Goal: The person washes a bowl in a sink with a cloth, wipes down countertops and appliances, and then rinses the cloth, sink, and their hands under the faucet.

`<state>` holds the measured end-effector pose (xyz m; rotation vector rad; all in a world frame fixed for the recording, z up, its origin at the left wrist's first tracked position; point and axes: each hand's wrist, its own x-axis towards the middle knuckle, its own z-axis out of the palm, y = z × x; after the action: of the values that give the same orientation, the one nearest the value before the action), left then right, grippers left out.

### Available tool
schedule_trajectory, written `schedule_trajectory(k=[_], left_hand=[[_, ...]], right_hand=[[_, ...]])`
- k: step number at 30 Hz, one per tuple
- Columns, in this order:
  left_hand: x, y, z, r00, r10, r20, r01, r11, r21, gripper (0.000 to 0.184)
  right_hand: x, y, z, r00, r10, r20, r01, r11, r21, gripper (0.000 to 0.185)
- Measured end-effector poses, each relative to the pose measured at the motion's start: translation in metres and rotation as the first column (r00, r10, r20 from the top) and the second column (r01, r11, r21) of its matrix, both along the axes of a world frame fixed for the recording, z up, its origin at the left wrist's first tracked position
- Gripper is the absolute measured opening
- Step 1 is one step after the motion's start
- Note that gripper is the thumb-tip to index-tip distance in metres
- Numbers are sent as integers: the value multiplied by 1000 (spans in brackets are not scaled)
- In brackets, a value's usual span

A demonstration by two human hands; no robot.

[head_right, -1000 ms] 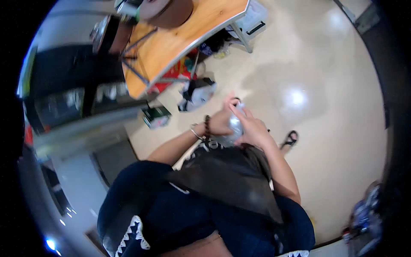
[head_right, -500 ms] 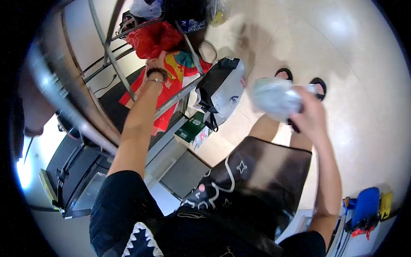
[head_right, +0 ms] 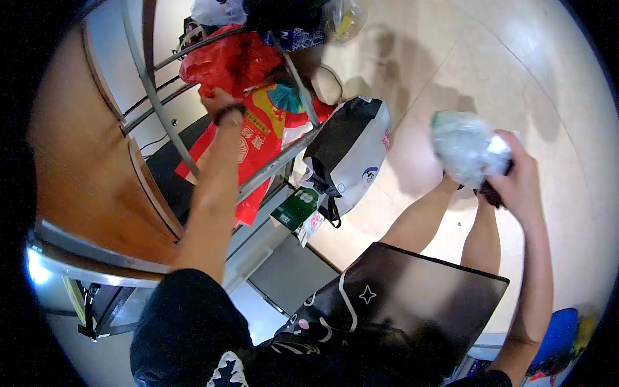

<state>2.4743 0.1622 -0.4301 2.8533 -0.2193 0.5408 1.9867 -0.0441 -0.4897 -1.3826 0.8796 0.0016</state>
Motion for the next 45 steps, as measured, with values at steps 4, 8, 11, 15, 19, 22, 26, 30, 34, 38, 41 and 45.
schedule_trajectory(k=[4, 8, 11, 15, 19, 22, 26, 30, 34, 38, 41, 45], left_hand=[[-123, 11, 29, 696, -710, -108, 715, 669, 206, 20], [-195, 10, 65, 680, -651, -339, 695, 719, 13, 25], [-212, -7, 98, 737, -609, -294, 611, 786, -95, 29], [-216, -23, 115, 715, -669, -202, 663, 741, -108, 22], [-229, -41, 132, 719, -630, -294, 452, 745, -491, 17], [-246, -52, 154, 616, -695, -370, 610, 719, -334, 25], [-253, -47, 143, 682, -453, -574, 95, 833, -545, 26], [-266, -48, 133, 492, -323, -808, -522, 634, -571, 53], [-298, -52, 148, 346, -312, -885, -674, 574, -465, 61], [-314, -45, 147, 211, -377, -902, -792, 474, -384, 52], [-322, -43, 151, 112, -536, -837, -608, 629, -484, 45], [-319, -46, 162, 94, -310, -946, -628, 719, -298, 44]], right_hand=[[41, 14, 42, 999, -9, 42, 8, 1000, 20, 44], [46, 11, 71, 999, -23, 32, 23, 1000, 17, 46], [33, 5, 84, 997, -73, -6, 73, 997, 28, 48], [10, 6, 93, 965, -253, -68, 257, 964, 68, 47], [-11, 3, 107, 919, -364, -150, 378, 923, 71, 46], [-29, 2, 119, 864, -491, -110, 489, 871, -46, 45], [-60, -3, 142, 741, -633, -222, 627, 771, -107, 42], [-81, -3, 166, 674, -691, -262, 688, 716, -119, 43], [-93, 6, 175, 731, -634, -251, 625, 770, -128, 43], [-89, 12, 191, 706, -666, -241, 665, 740, -97, 44], [-89, 18, 202, 673, -702, -233, 706, 703, -78, 45], [-90, 28, 209, 724, -654, -220, 668, 744, -11, 48]])
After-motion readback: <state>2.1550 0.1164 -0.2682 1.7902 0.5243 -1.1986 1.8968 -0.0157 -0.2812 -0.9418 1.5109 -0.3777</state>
